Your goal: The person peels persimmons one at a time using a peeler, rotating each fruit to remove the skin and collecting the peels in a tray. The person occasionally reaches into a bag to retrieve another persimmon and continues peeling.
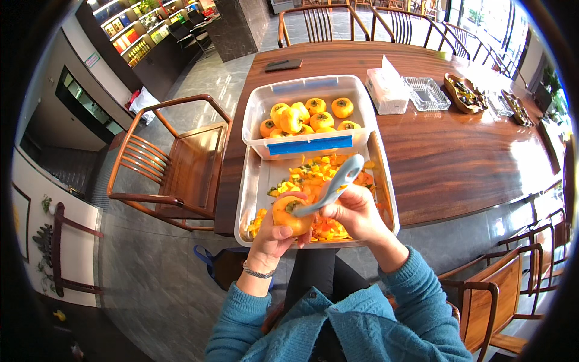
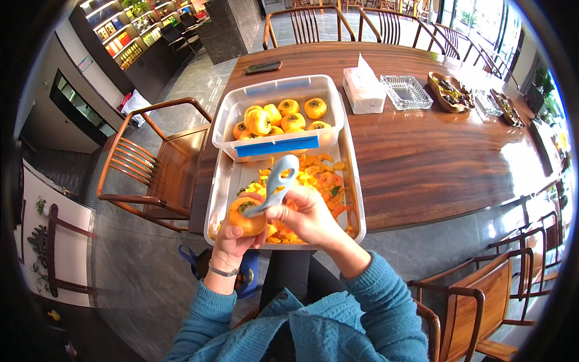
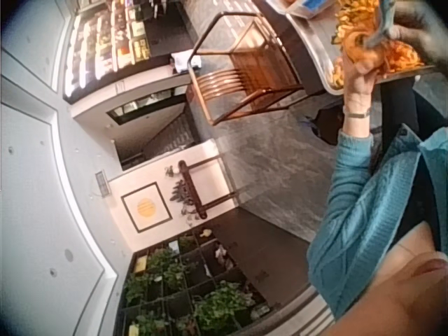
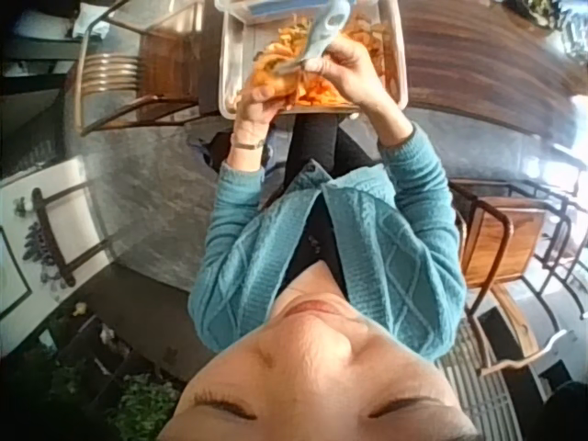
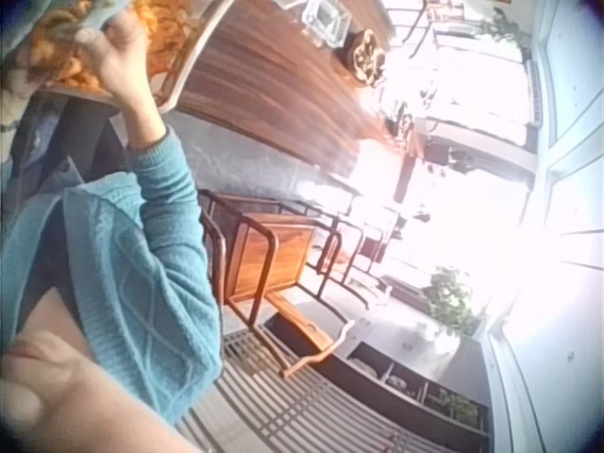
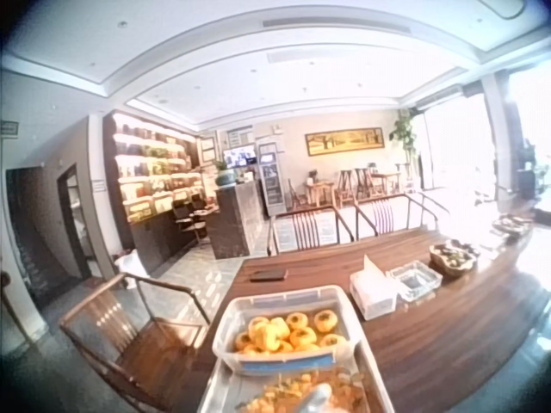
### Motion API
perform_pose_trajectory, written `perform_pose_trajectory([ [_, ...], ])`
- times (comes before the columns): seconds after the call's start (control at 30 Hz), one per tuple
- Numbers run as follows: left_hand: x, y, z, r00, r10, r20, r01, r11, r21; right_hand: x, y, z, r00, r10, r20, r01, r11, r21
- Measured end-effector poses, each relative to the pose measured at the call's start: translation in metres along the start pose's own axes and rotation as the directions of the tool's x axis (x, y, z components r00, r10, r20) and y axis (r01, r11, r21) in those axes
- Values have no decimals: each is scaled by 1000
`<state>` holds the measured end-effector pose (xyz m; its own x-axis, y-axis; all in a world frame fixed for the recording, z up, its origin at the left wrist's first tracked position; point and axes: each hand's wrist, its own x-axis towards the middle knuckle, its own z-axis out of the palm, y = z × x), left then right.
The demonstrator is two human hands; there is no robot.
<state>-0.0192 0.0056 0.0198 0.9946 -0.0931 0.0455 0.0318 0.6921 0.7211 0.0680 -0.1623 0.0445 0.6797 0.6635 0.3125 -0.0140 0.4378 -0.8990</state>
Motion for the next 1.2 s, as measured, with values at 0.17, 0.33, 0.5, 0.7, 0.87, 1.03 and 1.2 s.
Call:
perform_pose_trajectory([
  [0.17, 3, 1, -2, 997, 7, -78, -2, 998, 63, 3, 9, -6, 983, 1, -182, 26, 989, 143],
  [0.33, 5, 6, -1, 993, 74, -89, -58, 984, 171, 10, 12, -18, 946, 135, -293, -83, 980, 182],
  [0.5, 4, 7, -1, 992, 73, -101, -53, 981, 188, 8, 13, -19, 933, 144, -331, -52, 961, 272],
  [0.7, 9, 3, 2, 982, 131, -139, -109, 982, 152, 11, 11, -20, 913, 199, -356, -92, 951, 294],
  [0.87, 12, -2, 10, 961, 147, -235, -142, 989, 38, 7, 6, -10, 916, 169, -364, -82, 967, 243],
  [1.03, 10, -1, 10, 963, 172, -208, -132, 972, 196, 8, 3, 0, 935, 73, -347, -27, 990, 136],
  [1.2, 8, -2, 10, 961, 172, -216, -95, 940, 328, 6, 0, -2, 952, 71, -298, -15, 983, 184],
])
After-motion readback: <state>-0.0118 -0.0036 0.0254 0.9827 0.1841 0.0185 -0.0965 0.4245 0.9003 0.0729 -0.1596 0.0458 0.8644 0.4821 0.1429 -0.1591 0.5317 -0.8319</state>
